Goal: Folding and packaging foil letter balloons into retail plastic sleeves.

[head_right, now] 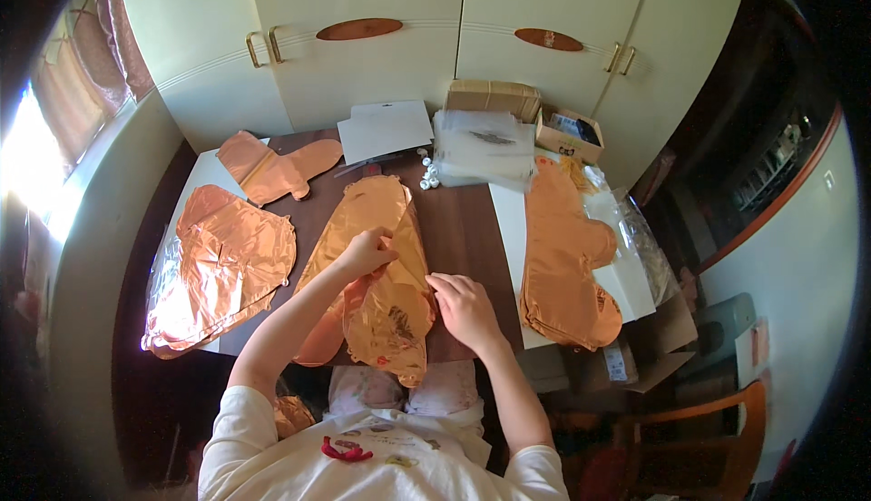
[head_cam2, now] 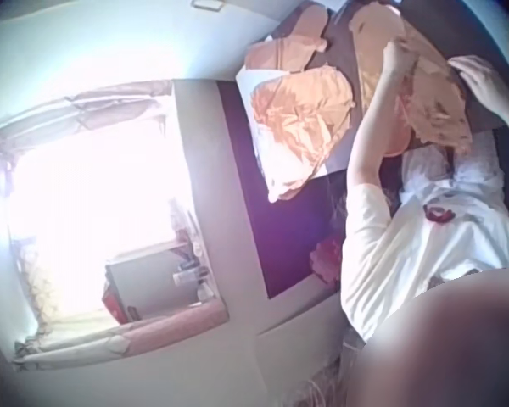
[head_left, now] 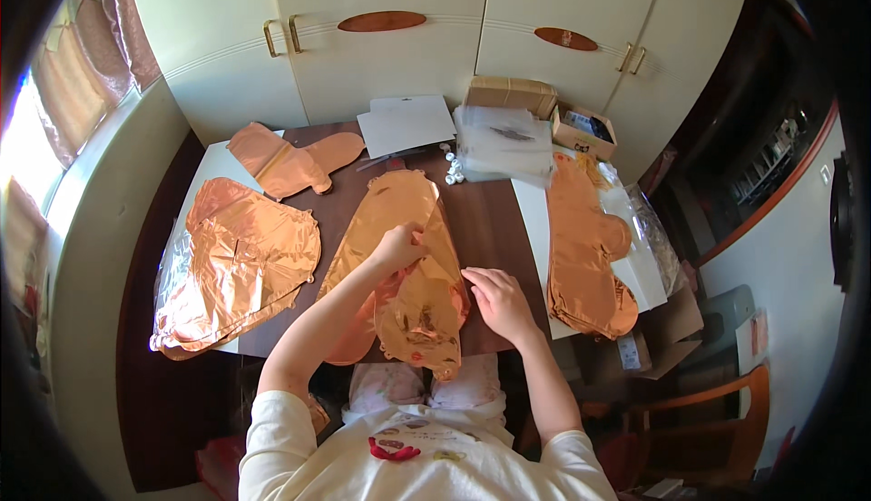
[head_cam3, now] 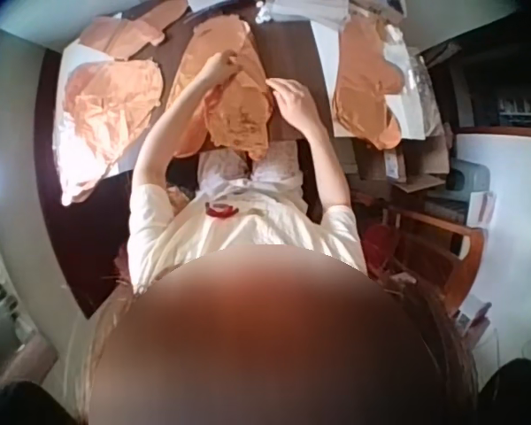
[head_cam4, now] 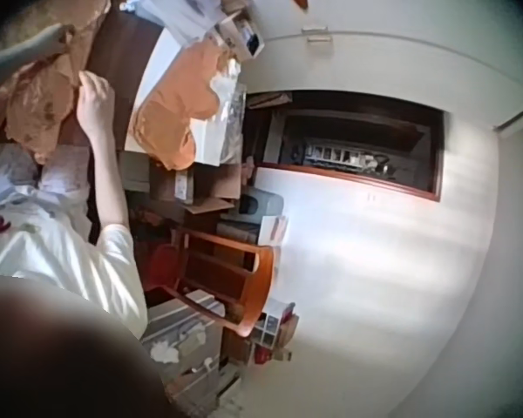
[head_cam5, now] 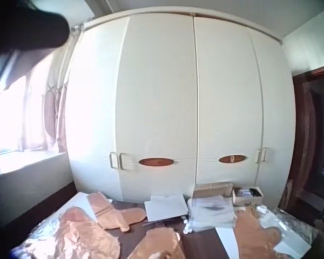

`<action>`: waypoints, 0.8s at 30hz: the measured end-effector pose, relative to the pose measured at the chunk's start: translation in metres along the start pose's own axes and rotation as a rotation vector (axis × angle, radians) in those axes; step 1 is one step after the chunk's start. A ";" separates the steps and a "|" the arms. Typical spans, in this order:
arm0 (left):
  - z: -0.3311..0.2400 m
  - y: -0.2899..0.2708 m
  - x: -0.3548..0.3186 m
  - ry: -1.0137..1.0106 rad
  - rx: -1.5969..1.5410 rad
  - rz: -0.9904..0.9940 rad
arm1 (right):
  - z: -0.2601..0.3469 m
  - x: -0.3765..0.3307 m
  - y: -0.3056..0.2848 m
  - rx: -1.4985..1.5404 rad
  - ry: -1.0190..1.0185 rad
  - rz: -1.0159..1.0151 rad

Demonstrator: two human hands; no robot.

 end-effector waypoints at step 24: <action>0.011 0.002 -0.004 0.084 0.289 -0.106 | -0.031 -0.012 0.036 -0.131 -0.140 0.239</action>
Point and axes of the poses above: each hand's wrist, its own x-axis towards the middle knuckle, its own y-axis out of the palm, z = x × y, the point moved 5 cm from there along x, towards the middle knuckle, and after that the axes turned 9 degrees about z, right-handed, at the moved point
